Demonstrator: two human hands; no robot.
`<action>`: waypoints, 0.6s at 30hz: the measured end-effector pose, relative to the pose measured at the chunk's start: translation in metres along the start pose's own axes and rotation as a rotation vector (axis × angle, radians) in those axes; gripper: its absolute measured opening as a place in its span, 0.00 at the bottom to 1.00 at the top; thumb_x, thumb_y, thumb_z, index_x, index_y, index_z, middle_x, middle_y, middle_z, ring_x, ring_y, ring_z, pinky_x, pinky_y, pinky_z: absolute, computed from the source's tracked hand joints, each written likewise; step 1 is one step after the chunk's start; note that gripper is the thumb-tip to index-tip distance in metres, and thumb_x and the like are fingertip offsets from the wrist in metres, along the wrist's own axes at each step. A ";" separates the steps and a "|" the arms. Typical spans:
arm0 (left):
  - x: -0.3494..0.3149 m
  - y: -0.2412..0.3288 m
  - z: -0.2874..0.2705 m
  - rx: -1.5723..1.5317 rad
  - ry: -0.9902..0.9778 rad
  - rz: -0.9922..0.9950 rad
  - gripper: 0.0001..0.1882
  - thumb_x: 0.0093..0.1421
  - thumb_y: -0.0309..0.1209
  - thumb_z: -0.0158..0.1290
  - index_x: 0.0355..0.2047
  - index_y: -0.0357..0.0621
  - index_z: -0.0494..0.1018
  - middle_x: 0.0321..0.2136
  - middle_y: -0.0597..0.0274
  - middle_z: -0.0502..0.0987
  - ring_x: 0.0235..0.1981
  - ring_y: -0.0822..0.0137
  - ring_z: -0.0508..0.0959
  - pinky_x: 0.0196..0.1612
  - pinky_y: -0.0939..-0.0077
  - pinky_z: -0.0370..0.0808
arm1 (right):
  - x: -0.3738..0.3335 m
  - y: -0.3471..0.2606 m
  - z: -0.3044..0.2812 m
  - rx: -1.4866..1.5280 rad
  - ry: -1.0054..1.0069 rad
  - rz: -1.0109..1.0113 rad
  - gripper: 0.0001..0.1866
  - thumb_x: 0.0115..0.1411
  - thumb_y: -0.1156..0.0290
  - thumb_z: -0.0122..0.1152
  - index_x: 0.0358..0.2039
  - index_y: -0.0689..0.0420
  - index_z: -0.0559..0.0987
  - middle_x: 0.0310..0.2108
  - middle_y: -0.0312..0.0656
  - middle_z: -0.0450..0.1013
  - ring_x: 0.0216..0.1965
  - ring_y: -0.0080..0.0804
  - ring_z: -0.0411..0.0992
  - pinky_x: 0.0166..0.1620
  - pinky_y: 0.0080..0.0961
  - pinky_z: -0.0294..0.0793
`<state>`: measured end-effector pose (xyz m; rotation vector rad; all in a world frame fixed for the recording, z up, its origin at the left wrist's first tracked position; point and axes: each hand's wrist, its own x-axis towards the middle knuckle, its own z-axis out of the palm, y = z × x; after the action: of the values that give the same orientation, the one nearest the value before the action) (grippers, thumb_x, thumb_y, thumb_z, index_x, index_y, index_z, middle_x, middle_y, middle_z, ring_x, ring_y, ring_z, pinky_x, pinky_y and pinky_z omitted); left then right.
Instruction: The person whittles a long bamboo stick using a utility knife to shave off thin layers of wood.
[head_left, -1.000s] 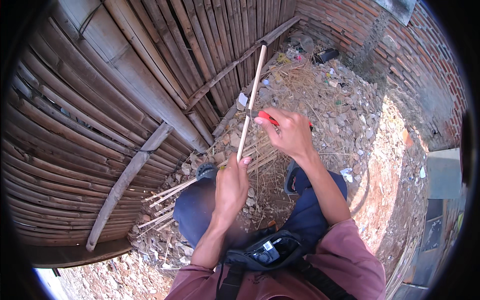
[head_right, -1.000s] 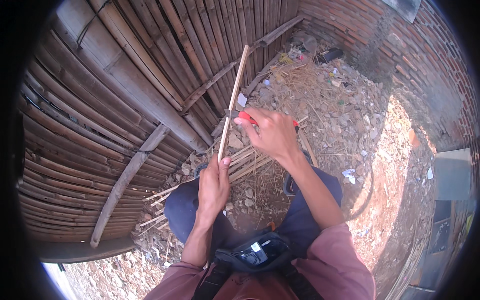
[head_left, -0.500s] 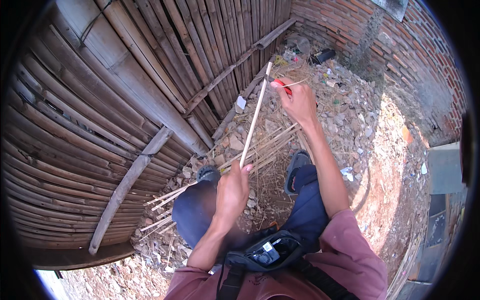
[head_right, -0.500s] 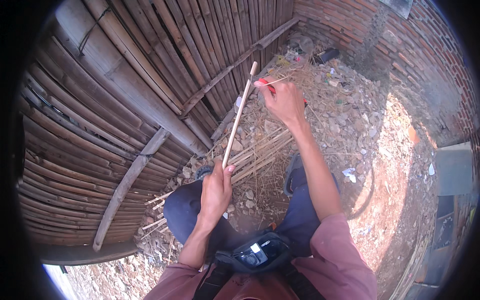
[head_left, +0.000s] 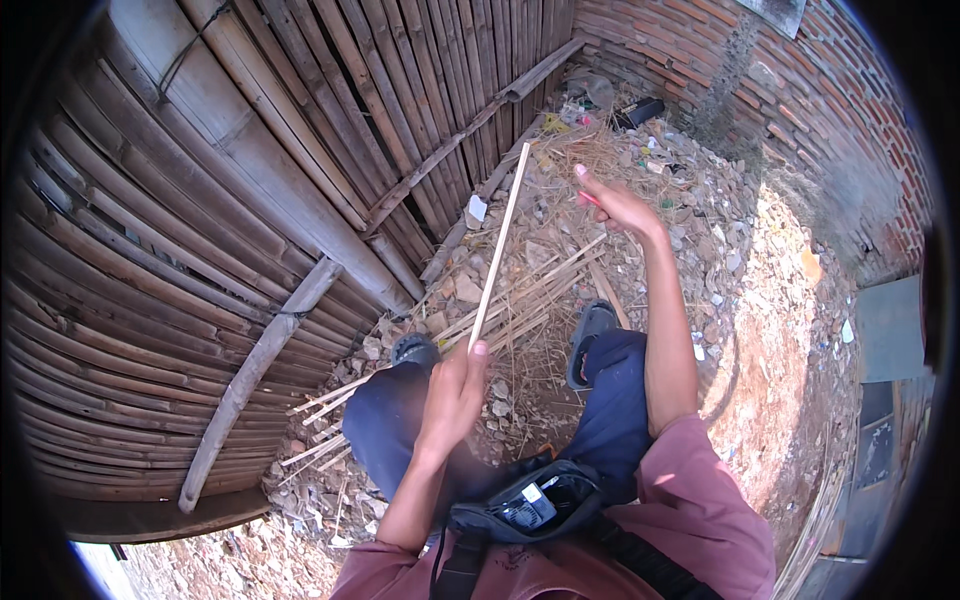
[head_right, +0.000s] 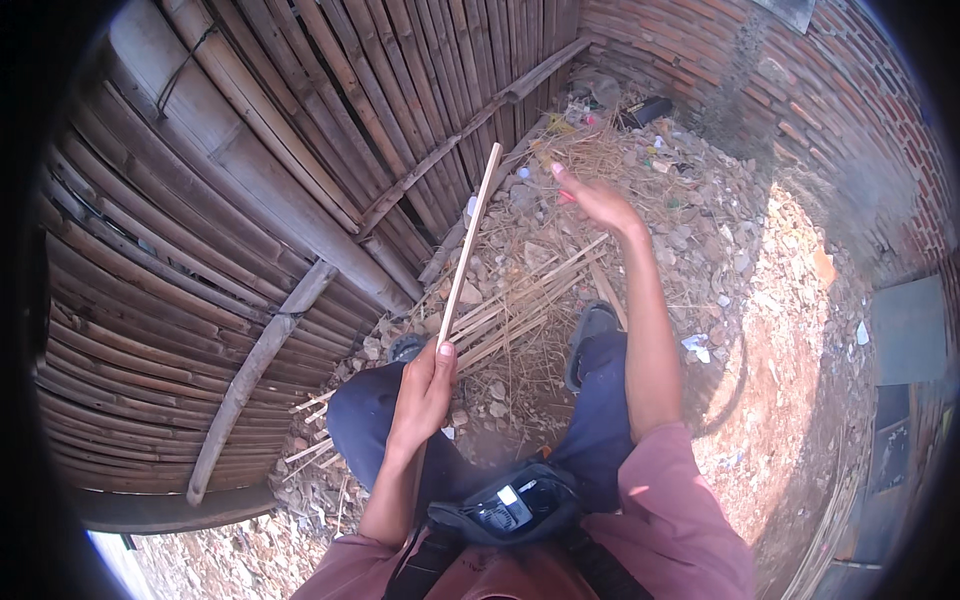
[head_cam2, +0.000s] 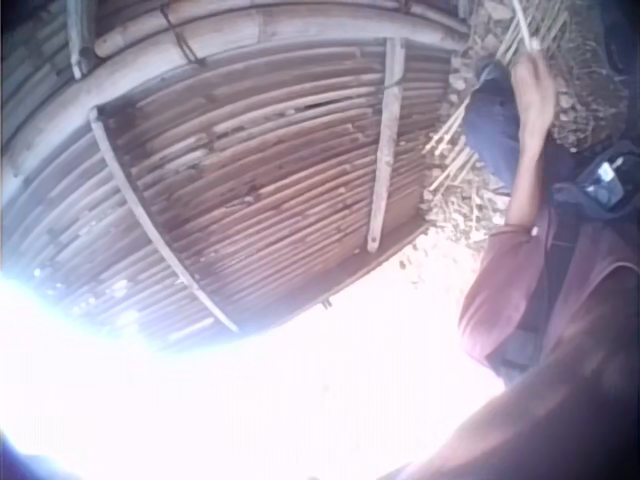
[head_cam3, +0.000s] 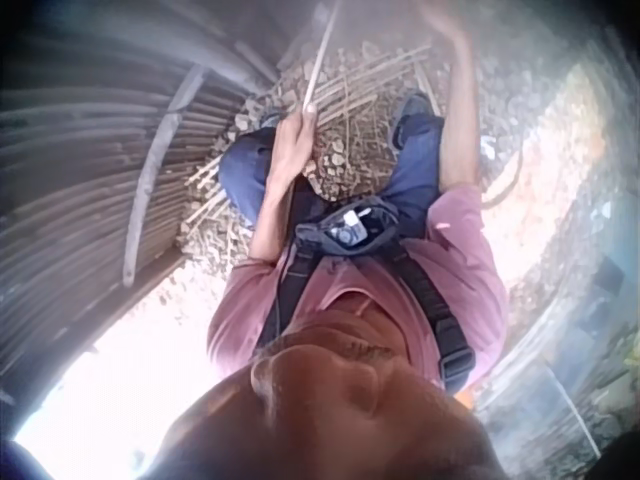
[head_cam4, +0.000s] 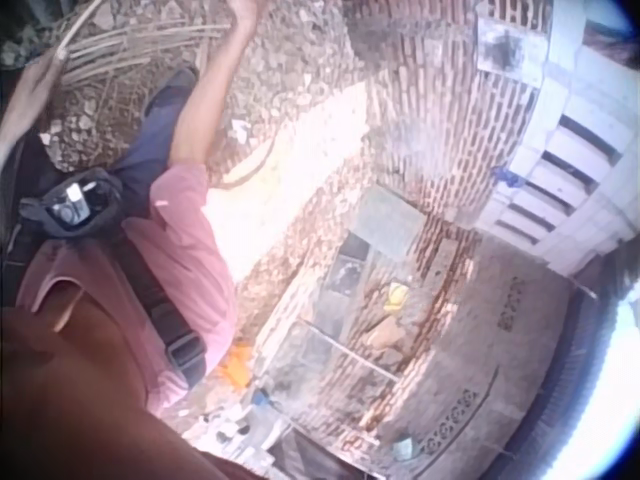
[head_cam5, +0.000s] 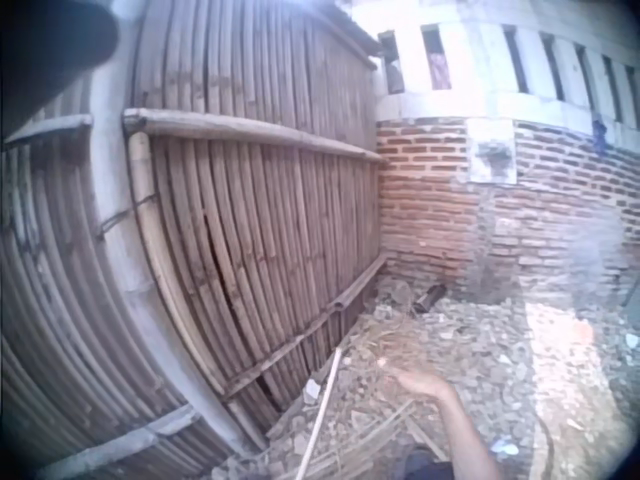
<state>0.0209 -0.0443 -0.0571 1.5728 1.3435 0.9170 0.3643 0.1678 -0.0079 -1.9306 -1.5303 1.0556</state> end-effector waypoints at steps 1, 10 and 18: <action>0.000 -0.003 -0.002 -0.056 -0.015 -0.005 0.27 0.83 0.48 0.40 0.38 0.34 0.71 0.20 0.52 0.74 0.20 0.51 0.76 0.26 0.57 0.68 | -0.008 -0.006 0.002 0.069 -0.076 -0.023 0.47 0.71 0.23 0.44 0.56 0.59 0.85 0.28 0.37 0.74 0.22 0.23 0.69 0.27 0.26 0.70; 0.002 0.033 -0.021 -0.601 -0.331 -0.244 0.31 0.83 0.55 0.36 0.39 0.39 0.74 0.25 0.74 0.62 0.22 0.79 0.64 0.26 0.81 0.65 | -0.050 -0.033 0.031 1.041 -0.295 -0.448 0.35 0.76 0.43 0.58 0.66 0.62 0.75 0.37 0.34 0.75 0.18 0.07 0.55 0.20 0.09 0.52; 0.004 0.029 -0.020 -0.642 -0.428 -0.319 0.32 0.83 0.54 0.37 0.45 0.36 0.78 0.28 0.74 0.64 0.28 0.78 0.66 0.30 0.80 0.66 | -0.061 -0.038 0.060 1.094 -0.376 -0.457 0.25 0.76 0.61 0.63 0.67 0.60 0.75 0.51 0.44 0.82 0.17 0.07 0.53 0.20 0.10 0.50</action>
<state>0.0137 -0.0398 -0.0225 0.9500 0.8423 0.6681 0.2887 0.1137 0.0018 -0.6362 -1.0645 1.6017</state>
